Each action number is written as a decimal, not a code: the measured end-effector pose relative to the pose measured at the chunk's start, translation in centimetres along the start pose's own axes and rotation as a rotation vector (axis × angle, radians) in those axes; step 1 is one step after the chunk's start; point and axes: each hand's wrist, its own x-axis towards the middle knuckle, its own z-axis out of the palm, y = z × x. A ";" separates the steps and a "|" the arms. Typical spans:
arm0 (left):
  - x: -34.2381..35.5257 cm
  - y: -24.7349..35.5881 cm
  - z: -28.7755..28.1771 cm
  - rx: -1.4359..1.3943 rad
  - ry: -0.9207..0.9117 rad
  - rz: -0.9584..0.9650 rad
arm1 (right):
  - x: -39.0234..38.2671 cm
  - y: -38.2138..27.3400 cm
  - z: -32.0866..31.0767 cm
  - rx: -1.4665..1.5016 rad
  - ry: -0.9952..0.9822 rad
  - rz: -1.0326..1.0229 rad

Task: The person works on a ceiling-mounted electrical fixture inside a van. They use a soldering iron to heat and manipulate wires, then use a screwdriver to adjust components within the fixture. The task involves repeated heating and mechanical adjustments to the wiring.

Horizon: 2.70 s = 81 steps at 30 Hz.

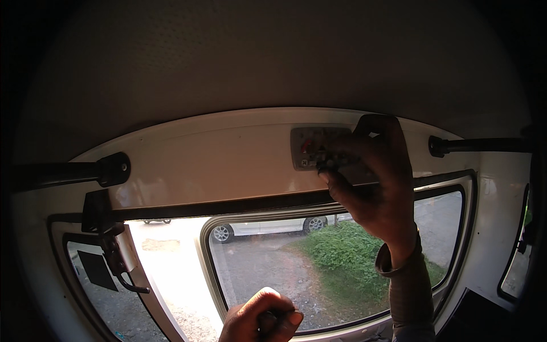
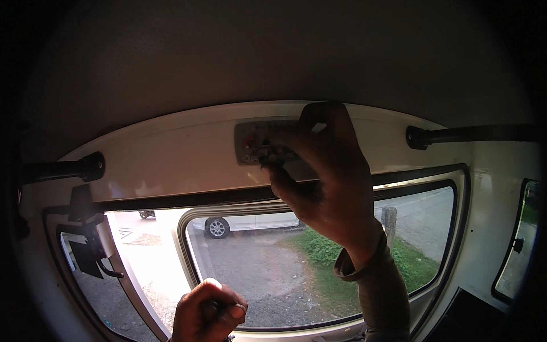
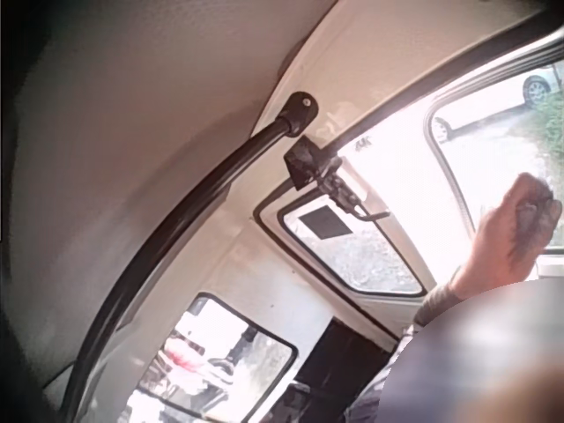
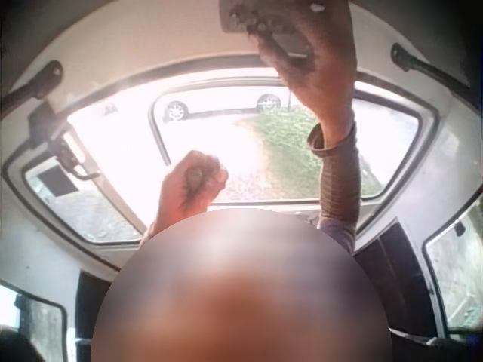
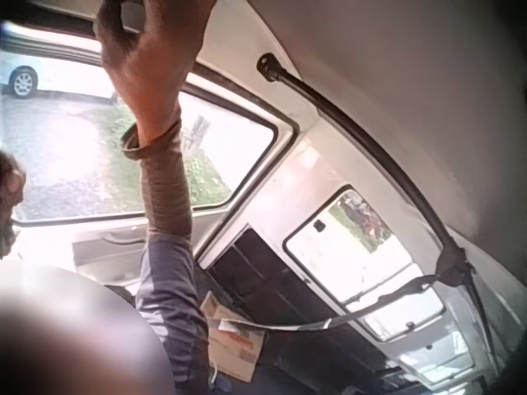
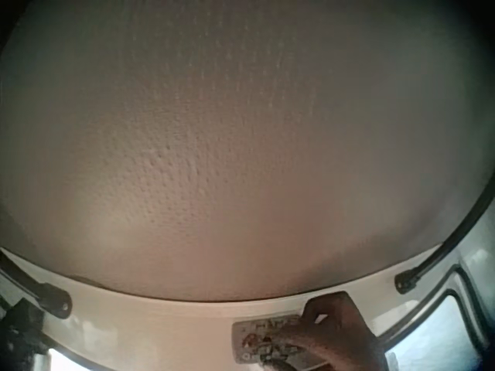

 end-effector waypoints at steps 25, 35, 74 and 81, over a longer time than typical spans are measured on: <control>0.7 -1.7 0.4 -0.126 0.001 0.027 | -0.2 0.1 0.1 0.053 -0.049 0.040; 2.5 1.0 0.5 -0.049 0.120 0.006 | -0.7 0.2 -0.1 -0.009 0.007 -0.003; 0.0 -0.6 3.3 -0.034 0.263 -0.002 | -13.3 -15.5 -2.0 1.174 -0.069 1.022; 0.2 1.8 0.0 -0.128 0.350 0.023 | -13.6 -14.1 -3.2 1.240 0.085 1.226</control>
